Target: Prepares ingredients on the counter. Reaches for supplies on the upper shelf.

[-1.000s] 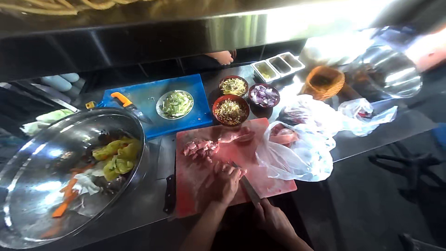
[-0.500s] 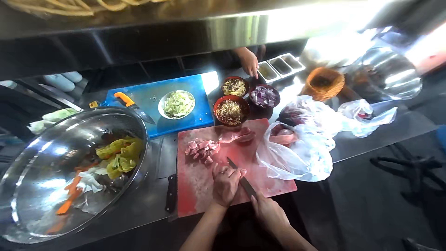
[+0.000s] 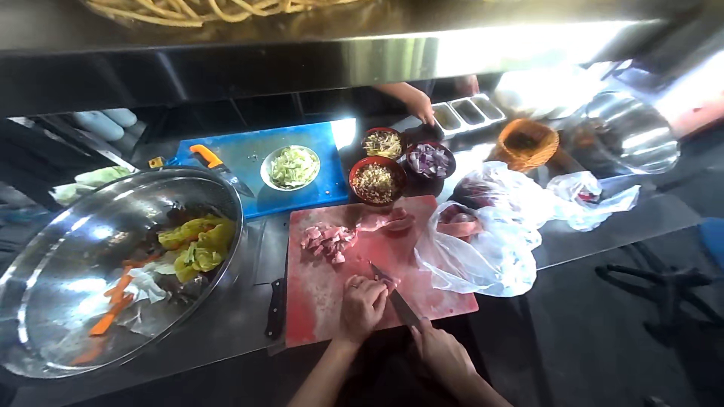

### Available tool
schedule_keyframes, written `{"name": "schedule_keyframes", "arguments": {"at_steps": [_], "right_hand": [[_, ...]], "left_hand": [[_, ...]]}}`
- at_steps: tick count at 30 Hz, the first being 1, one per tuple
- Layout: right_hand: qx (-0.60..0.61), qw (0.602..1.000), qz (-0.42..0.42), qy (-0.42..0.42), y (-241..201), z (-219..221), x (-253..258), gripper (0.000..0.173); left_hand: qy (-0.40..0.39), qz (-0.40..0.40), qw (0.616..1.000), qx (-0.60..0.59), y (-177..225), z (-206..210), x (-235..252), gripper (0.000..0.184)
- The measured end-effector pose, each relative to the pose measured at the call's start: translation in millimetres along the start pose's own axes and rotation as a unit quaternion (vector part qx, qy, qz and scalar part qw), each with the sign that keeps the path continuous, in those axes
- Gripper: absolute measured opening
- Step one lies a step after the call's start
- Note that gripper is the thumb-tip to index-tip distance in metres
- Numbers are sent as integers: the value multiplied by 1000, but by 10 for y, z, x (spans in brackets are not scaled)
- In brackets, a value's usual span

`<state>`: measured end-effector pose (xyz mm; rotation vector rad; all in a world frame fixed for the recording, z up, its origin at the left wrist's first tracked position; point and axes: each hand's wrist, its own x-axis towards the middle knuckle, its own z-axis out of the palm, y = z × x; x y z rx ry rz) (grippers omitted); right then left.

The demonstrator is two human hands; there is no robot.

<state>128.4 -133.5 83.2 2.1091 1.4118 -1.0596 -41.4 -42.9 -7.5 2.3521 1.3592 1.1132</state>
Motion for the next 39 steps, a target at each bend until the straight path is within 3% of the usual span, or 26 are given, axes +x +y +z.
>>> {"name": "schedule_keyframes", "arguments": {"at_steps": [4,11,16,20,22,27,31,35,39], "right_hand": [[6,1000,-19,19,-32,5,83,57],[17,999,-18,20,-38,35,86,57],[3,999,-6,33,58,78,-29,57],[-10,999,-18,39,37,60,4,56],[-7,999,-25,46,-42,42,70,54],[12,999,-7,28,61,118,1,57],[2,1000,-11,29,39,104,14,57],[36,997,-65,22,-39,-17,30,56],[56,993,-106,15,14,-77,-63,54]], "left_hand": [[-35,-73,997,-11,-4,-114,86,32],[-170,-28,983,58,117,-149,129,22],[-133,7,990,47,90,-152,34,25],[-143,18,985,94,59,-208,94,25],[-109,21,985,130,70,-156,80,26],[-75,-33,981,173,236,-126,102,24],[-56,-38,989,132,255,-81,27,27],[-29,-122,992,7,174,-339,77,22],[-59,-287,948,-128,21,-647,246,27]]}}
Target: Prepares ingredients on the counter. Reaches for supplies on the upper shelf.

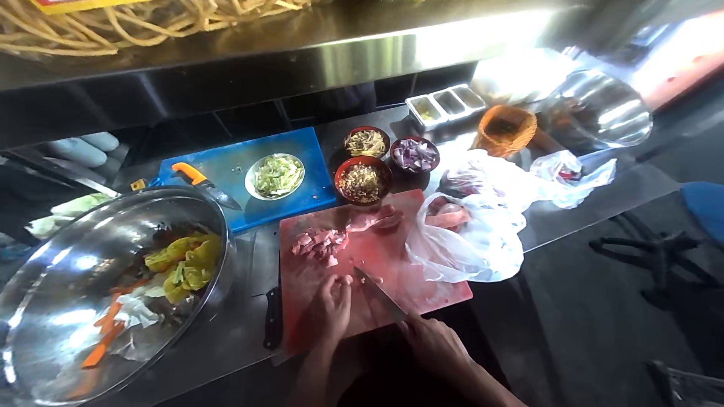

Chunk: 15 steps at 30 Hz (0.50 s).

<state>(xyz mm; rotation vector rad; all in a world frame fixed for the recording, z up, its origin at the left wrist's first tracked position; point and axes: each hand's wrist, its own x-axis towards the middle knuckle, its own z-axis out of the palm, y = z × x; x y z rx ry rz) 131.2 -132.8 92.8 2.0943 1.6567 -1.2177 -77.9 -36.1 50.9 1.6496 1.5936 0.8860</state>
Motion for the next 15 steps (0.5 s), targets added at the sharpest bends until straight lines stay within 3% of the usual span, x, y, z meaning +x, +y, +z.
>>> {"name": "schedule_keyframes", "arguments": {"at_steps": [6,11,15], "right_hand": [[117,986,-71,90,282,-54,-145,52],[168,975,-62,134,532,135,-120,51],[171,976,-37,129,560,221,-192,48]], "left_hand": [[-106,-45,992,-41,168,-39,248,27],[-191,-34,979,69,297,97,422,29],[-156,-24,982,106,249,-73,436,26]]}}
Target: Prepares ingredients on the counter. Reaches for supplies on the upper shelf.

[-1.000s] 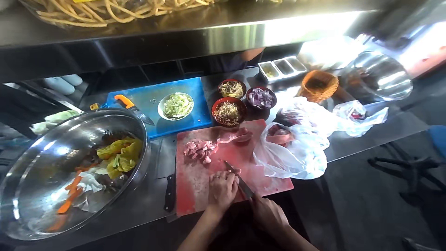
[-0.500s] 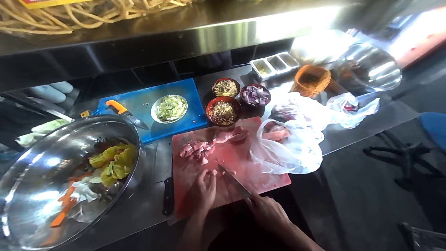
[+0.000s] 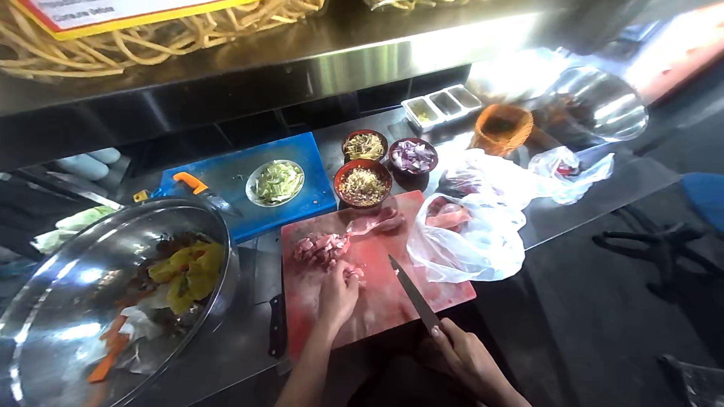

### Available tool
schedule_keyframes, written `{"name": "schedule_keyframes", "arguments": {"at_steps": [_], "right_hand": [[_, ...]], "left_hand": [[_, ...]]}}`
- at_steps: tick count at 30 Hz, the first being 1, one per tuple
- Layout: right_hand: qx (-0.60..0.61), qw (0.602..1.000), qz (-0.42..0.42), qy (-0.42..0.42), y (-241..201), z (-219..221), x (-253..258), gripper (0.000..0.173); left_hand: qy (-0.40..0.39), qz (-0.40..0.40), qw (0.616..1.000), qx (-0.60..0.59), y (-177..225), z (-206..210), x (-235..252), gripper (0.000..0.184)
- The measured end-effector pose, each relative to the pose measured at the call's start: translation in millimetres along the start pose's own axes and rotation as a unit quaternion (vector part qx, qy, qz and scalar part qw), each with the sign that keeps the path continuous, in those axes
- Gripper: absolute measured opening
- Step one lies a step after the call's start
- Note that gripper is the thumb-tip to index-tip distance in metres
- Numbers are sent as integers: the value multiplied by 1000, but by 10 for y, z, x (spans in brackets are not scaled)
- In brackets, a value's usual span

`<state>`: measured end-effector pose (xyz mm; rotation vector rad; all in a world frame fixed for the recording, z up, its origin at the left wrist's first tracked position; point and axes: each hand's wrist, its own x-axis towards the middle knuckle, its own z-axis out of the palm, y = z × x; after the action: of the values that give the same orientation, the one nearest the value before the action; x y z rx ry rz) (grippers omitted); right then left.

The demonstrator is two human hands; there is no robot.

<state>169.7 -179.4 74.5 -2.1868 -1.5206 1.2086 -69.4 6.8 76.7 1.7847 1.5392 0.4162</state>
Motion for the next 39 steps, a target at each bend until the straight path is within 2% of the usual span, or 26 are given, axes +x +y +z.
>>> {"name": "schedule_keyframes", "arguments": {"at_steps": [2,5,8,9,11,13,14,15,17,18,21,23,24,27,29,33,34,36,37,39], "right_hand": [[5,1000,8,-7,14,17,-32,48],[6,1000,7,-18,74,54,-29,48],[-13,999,4,-49,75,21,35,49],[-17,998,-2,-55,75,-5,63,50],[-19,998,-15,-61,86,-83,119,50],[-15,998,-32,-61,122,-173,177,50],[-12,997,-38,-65,142,-222,202,51],[-7,996,-44,-71,151,-280,215,51],[9,996,-62,-69,141,-412,223,50],[22,995,-78,-66,128,-488,233,50],[60,988,-115,-84,73,-662,373,49],[90,981,-132,-112,20,-735,440,47],[107,977,-140,-117,-11,-769,472,46],[124,972,-147,-137,-49,-867,489,42],[118,971,-147,-145,6,-920,453,42],[109,974,-154,-125,222,-1035,400,45],[108,975,-152,-119,289,-1066,392,46],[111,978,-144,-107,441,-1097,356,47],[113,979,-139,-98,514,-1106,333,47],[117,981,-129,-80,628,-1167,293,48]], "left_hand": [[6,13,999,40,-88,-61,-18,25],[-61,54,986,146,-76,-6,-61,24],[-61,78,983,153,-25,86,-87,19],[-35,82,986,143,7,65,-90,18],[69,112,982,132,125,-71,-90,17],[195,149,958,148,243,-275,-7,18],[226,151,949,162,271,-372,70,22],[204,134,951,189,268,-462,162,27],[36,37,963,265,293,-581,309,47],[9,20,961,274,327,-542,333,52],[84,75,986,124,651,-164,182,55],[72,88,993,31,862,204,43,60],[94,104,990,13,893,393,25,55],[196,157,968,-24,852,711,71,24],[230,160,960,-17,848,669,75,18],[268,78,959,-39,884,100,160,27],[257,69,964,-12,810,-65,246,32],[143,13,974,174,557,-351,446,39],[87,-31,952,291,483,-427,535,42],[84,-65,918,381,562,-441,688,45]]}}
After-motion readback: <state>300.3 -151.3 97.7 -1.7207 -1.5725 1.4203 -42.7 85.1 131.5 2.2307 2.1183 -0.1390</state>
